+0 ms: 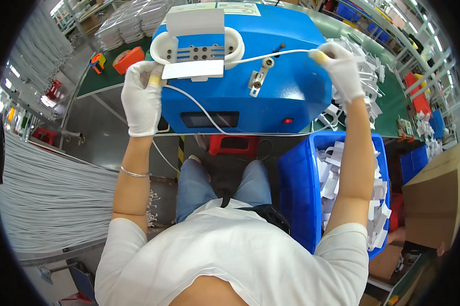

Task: Take white cables from a bundle, feed them through a machine for processing, and bundle them into storage bins.

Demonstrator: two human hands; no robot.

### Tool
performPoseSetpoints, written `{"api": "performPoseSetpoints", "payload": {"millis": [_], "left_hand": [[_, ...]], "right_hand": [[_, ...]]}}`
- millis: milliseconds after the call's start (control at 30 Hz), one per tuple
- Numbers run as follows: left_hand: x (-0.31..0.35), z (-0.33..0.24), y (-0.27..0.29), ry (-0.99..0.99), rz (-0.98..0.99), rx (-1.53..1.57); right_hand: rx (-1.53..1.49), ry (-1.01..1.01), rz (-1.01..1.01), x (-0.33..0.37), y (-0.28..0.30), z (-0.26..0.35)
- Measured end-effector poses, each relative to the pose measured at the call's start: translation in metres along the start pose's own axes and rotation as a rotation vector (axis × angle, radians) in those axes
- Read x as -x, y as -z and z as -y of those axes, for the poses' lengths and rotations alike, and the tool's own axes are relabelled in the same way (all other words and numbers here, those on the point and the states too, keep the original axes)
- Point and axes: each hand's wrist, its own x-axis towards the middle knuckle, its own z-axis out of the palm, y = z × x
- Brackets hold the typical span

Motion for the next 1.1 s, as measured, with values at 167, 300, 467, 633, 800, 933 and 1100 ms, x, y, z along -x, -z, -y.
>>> {"api": "performPoseSetpoints", "payload": {"millis": [167,300,467,633,800,933,1100], "left_hand": [[0.009,-0.007,0.031,-0.036,0.15,-0.044],[0.026,-0.015,0.067,0.239,0.213,-0.018],[0.049,-0.021,0.084,0.343,0.336,0.014],[0.067,-0.021,0.091,0.497,0.746,0.212],[0.094,0.003,0.071,0.635,1.059,0.115],[0.123,0.022,0.04,0.706,1.184,0.168],[0.148,0.032,0.009,0.791,1.265,0.241]], "right_hand": [[-0.118,-0.054,0.032,-0.008,-0.006,-0.027],[-0.179,0.001,-0.032,0.005,0.011,-0.034],[-0.196,0.055,-0.07,0.021,0.017,-0.023],[-0.313,-0.12,-0.036,0.042,0.032,-0.017],[-0.3,-0.328,-0.004,0.06,0.047,-0.036],[-0.215,-0.375,0.009,0.075,0.057,-0.057],[-0.104,-0.291,-0.033,0.085,0.055,-0.07]]}}
